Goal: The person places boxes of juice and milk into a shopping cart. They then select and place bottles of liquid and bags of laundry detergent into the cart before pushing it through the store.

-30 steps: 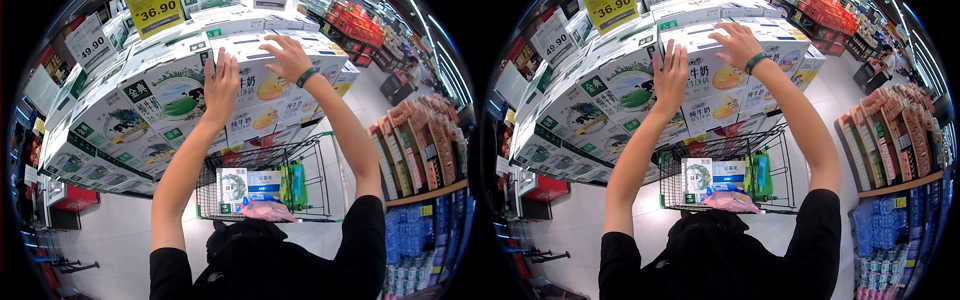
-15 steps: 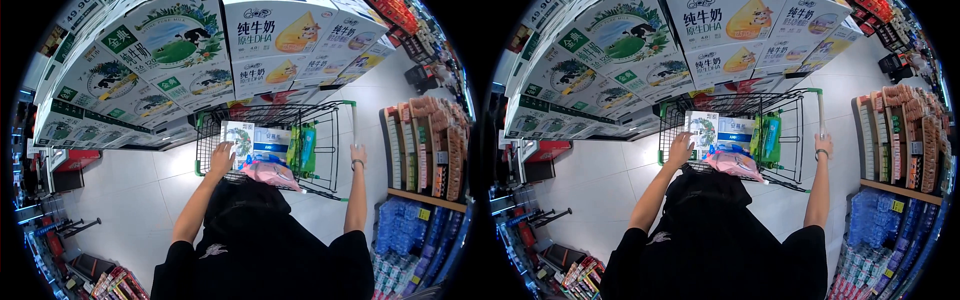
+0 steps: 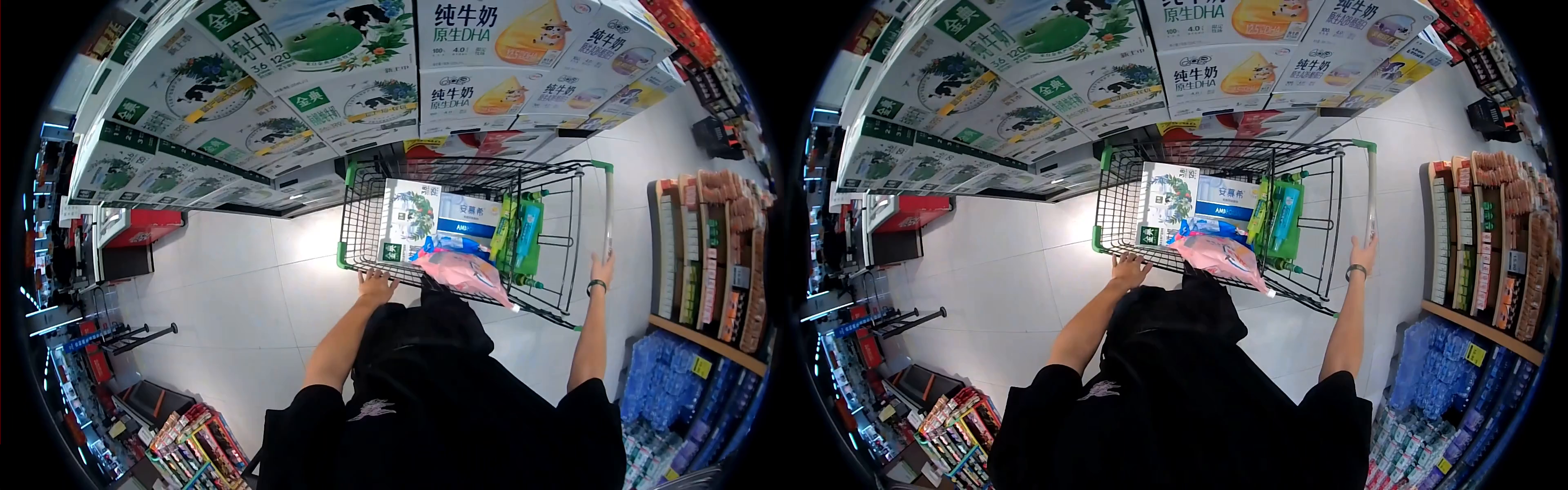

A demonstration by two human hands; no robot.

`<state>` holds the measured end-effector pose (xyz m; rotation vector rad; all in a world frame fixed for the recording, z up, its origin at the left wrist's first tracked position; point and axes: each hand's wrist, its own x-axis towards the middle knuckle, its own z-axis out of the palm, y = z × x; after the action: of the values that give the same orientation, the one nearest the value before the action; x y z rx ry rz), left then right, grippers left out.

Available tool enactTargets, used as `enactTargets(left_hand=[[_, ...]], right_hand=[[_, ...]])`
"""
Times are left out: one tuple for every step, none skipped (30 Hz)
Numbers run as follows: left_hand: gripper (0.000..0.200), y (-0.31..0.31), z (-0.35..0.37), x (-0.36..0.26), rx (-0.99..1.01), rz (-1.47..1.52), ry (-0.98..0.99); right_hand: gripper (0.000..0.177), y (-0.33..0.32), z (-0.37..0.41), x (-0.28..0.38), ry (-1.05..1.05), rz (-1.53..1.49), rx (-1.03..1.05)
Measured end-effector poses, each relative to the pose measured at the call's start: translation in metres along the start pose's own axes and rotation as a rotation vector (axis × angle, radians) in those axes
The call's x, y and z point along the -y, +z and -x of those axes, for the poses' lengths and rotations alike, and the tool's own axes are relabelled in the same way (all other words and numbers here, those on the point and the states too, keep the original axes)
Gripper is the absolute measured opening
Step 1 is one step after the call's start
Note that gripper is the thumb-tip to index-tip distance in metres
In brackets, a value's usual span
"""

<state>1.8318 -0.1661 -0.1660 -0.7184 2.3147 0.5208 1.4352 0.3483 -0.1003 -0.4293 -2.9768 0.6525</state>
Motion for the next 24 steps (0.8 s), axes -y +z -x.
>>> enactTargets(left_hand=[[0.066,0.005,0.006,0.003,-0.012,0.004,-0.001],[0.067,0.009,0.012,0.006,-0.016,0.000,0.003],[0.067,0.016,0.020,0.011,-0.019,-0.004,0.008],[0.067,0.025,0.027,0.018,-0.044,-0.010,0.010],[0.066,0.035,0.034,0.026,-0.024,0.001,0.006],[0.066,0.050,0.043,0.037,-0.100,0.024,0.039],[0.066,0.065,0.053,0.048,-0.176,0.047,0.070],[0.066,0.079,0.063,0.060,-0.232,0.064,0.100],[0.066,0.093,0.074,0.072,-0.239,0.073,0.089],[0.067,0.107,0.086,0.083,-0.371,0.180,0.123],[0.069,0.121,0.098,0.093,-0.504,0.289,0.155],[0.072,0.123,0.117,0.094,-0.562,0.297,0.108],[0.072,0.132,0.133,0.103,-0.566,0.317,0.090],[0.072,0.143,0.149,0.112,-0.687,0.439,0.065],[0.072,0.153,0.165,0.119,-0.810,0.560,0.033],[0.065,0.165,0.181,0.125,-0.863,0.627,-0.047],[0.065,0.175,0.198,0.133,-0.870,0.642,-0.079],[0.058,0.190,0.209,0.144,-0.863,0.830,-0.165],[0.052,0.201,0.221,0.156,-0.851,1.016,-0.245],[0.052,0.216,0.228,0.166,-0.868,1.025,-0.259],[0.044,0.231,0.234,0.175,-0.891,1.141,-0.311],[0.037,0.240,0.243,0.182,-0.910,1.258,-0.360],[0.037,0.250,0.251,0.190,-0.929,1.273,-0.367],[0.033,0.256,0.262,0.196,-0.918,1.340,-0.418]], right_hand=[[0.081,0.000,0.002,0.001,-0.031,-0.040,0.012],[0.081,0.001,0.006,0.001,-0.042,-0.054,0.007],[0.084,-0.007,0.017,0.011,0.002,0.001,0.051],[0.086,-0.014,0.029,0.018,0.046,0.058,0.095],[0.086,-0.020,0.041,0.026,0.035,0.048,0.093],[0.089,-0.025,0.053,0.033,0.029,0.071,0.114],[0.092,-0.025,0.064,0.037,0.021,0.095,0.137],[0.092,-0.025,0.075,0.041,0.006,0.090,0.139],[0.094,-0.025,0.081,0.039,-0.019,0.093,0.163],[0.096,-0.023,0.085,0.034,-0.045,0.099,0.188],[0.096,-0.020,0.090,0.030,-0.064,0.102,0.191],[0.097,-0.012,0.090,0.021,-0.121,0.080,0.201],[0.099,-0.006,0.091,0.014,-0.179,0.065,0.216],[0.099,-0.001,0.094,0.010,-0.208,0.078,0.223],[0.099,0.004,0.097,0.009,-0.310,0.049,0.227],[0.099,0.005,0.106,0.013,-0.411,0.016,0.234],[0.099,0.006,0.113,0.018,-0.440,0.023,0.251],[0.100,0.006,0.123,0.023,-0.459,0.028,0.302],[0.102,0.004,0.134,0.029,-0.472,0.033,0.351],[0.102,0.008,0.144,0.034,-0.496,0.030,0.355],[0.101,0.012,0.155,0.041,-0.511,0.063,0.403],[0.101,0.013,0.168,0.051,-0.524,0.100,0.450],[0.101,0.014,0.181,0.060,-0.548,0.098,0.447],[0.099,0.013,0.201,0.074,-0.528,0.149,0.501]])
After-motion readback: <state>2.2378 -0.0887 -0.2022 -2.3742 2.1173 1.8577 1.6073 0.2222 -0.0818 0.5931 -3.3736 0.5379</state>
